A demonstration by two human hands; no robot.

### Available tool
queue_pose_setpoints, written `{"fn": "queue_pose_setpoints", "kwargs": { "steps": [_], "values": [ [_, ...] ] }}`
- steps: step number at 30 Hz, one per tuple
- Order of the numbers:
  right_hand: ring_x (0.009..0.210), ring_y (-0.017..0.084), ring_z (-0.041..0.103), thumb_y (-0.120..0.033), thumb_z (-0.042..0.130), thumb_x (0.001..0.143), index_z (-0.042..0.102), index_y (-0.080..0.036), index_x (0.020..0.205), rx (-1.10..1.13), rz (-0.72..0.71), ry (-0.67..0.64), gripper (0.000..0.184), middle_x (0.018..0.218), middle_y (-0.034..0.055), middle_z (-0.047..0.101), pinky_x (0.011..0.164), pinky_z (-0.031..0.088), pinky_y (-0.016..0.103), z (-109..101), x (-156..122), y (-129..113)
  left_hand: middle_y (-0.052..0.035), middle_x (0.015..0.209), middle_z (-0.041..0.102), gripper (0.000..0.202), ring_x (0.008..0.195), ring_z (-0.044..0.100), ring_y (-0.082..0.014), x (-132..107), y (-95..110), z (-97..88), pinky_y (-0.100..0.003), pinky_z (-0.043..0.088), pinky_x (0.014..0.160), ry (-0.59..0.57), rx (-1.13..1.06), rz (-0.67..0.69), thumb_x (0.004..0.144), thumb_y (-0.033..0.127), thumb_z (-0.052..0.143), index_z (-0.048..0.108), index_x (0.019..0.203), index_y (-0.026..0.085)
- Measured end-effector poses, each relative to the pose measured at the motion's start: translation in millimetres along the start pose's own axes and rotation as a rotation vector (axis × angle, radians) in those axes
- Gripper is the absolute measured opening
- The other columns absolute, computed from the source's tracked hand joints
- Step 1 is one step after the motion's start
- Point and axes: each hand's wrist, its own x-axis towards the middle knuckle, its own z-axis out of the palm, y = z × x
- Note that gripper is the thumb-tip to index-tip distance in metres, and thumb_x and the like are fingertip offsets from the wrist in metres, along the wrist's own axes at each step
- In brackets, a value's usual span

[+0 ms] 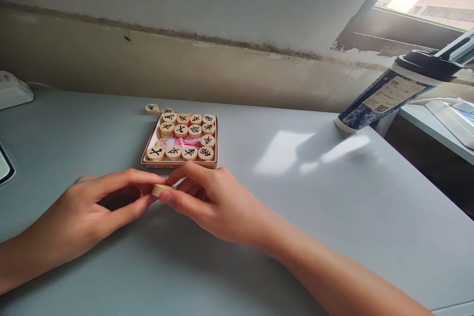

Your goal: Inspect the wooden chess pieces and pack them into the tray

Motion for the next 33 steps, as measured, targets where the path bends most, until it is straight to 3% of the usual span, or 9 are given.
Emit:
{"fn": "queue_pose_setpoints", "kwargs": {
  "steps": [4, 8, 11, 15, 20, 24, 29, 33],
  "values": [
    [0.078, 0.014, 0.068, -0.042, 0.071, 0.1, 0.069, -0.021, 0.097, 0.134, 0.039, -0.003, 0.022, 0.088, 0.0004, 0.074, 0.066, 0.053, 0.025, -0.1, 0.9, 2.8, 0.0012, 0.099, 0.085, 0.023, 0.078, 0.077, -0.0195, -2.8, 0.6, -2.0, -0.017, 0.053, 0.045, -0.04, -0.022, -0.033, 0.091, 0.038, 0.067, 0.083, 0.106, 0.032],
    [0.08, 0.012, 0.066, -0.027, 0.076, 0.095, 0.065, -0.022, 0.098, 0.135, -0.007, 0.044, 0.012, 0.094, -0.0007, 0.071, 0.07, 0.055, 0.024, 0.9, 1.1, 5.3, 0.0018, 0.108, 0.085, 0.026, 0.096, 0.08, -0.0236, -2.3, 1.2, -4.1, -0.02, 0.063, 0.065, -0.055, -0.093, -0.062, 0.094, 0.049, 0.068, 0.082, 0.109, 0.034],
    [0.082, 0.011, 0.066, -0.017, 0.071, 0.095, 0.062, -0.023, 0.102, 0.121, -0.06, 0.085, 0.013, 0.101, -0.0003, 0.07, 0.072, 0.057, 0.024, 2.1, 0.5, 5.7, 0.0046, 0.096, 0.085, 0.022, 0.087, 0.081, -0.02, 0.4, 1.1, -2.0, -0.02, 0.064, 0.074, -0.004, -0.149, -0.076, 0.09, 0.049, 0.074, 0.08, 0.105, 0.035],
    [0.085, 0.011, 0.068, -0.012, 0.066, 0.095, 0.064, -0.023, 0.108, 0.082, -0.096, 0.11, 0.017, 0.104, 0.0007, 0.072, 0.074, 0.058, 0.024, 2.5, -0.4, 5.0, 0.006, 0.1, 0.085, 0.031, 0.082, 0.08, -0.0178, 1.9, 1.4, 1.0, -0.019, 0.062, 0.069, 0.008, -0.186, -0.133, 0.087, 0.049, 0.078, 0.077, 0.115, 0.038],
    [0.068, 0.009, 0.062, -0.016, 0.065, 0.096, 0.068, -0.021, 0.099, -0.033, -0.034, 0.099, 0.006, 0.082, -0.0027, 0.07, 0.059, 0.051, 0.02, 2.4, -2.0, 1.8, 0.0051, 0.088, 0.084, 0.015, 0.065, 0.071, -0.0159, 3.0, 2.0, 1.6, -0.021, 0.056, 0.059, -0.029, -0.088, -0.099, 0.087, 0.045, 0.074, 0.083, 0.09, 0.033],
    [0.057, 0.009, 0.056, -0.016, 0.06, 0.097, 0.064, -0.02, 0.102, -0.143, -0.016, 0.056, 0.008, 0.068, -0.0057, 0.065, 0.052, 0.045, 0.02, 4.2, -3.3, 0.6, 0.0056, 0.08, 0.082, 0.014, 0.06, 0.068, -0.0149, 0.0, -0.2, 1.4, -0.02, 0.053, 0.052, 0.007, -0.053, -0.051, 0.086, 0.036, 0.071, 0.084, 0.091, 0.033],
    [0.062, 0.009, 0.058, -0.017, 0.059, 0.098, 0.059, -0.022, 0.099, -0.109, -0.085, 0.062, 0.006, 0.075, -0.005, 0.067, 0.057, 0.047, 0.021, 4.1, -4.1, 2.3, 0.0068, 0.092, 0.085, 0.015, 0.075, 0.078, -0.0162, -3.5, -1.0, -2.3, -0.017, 0.061, 0.062, -0.045, -0.159, -0.083, 0.091, 0.039, 0.071, 0.082, 0.102, 0.037],
    [0.076, 0.011, 0.064, -0.013, 0.06, 0.096, 0.061, -0.022, 0.102, -0.043, -0.124, 0.067, 0.011, 0.09, -0.0021, 0.071, 0.068, 0.055, 0.024, 2.4, -3.9, 4.5, 0.0095, 0.086, 0.084, 0.011, 0.079, 0.081, -0.0147, 2.1, 0.8, -3.3, -0.016, 0.063, 0.071, -0.01, -0.253, -0.076, 0.091, 0.038, 0.073, 0.082, 0.097, 0.039]
  ]
}}
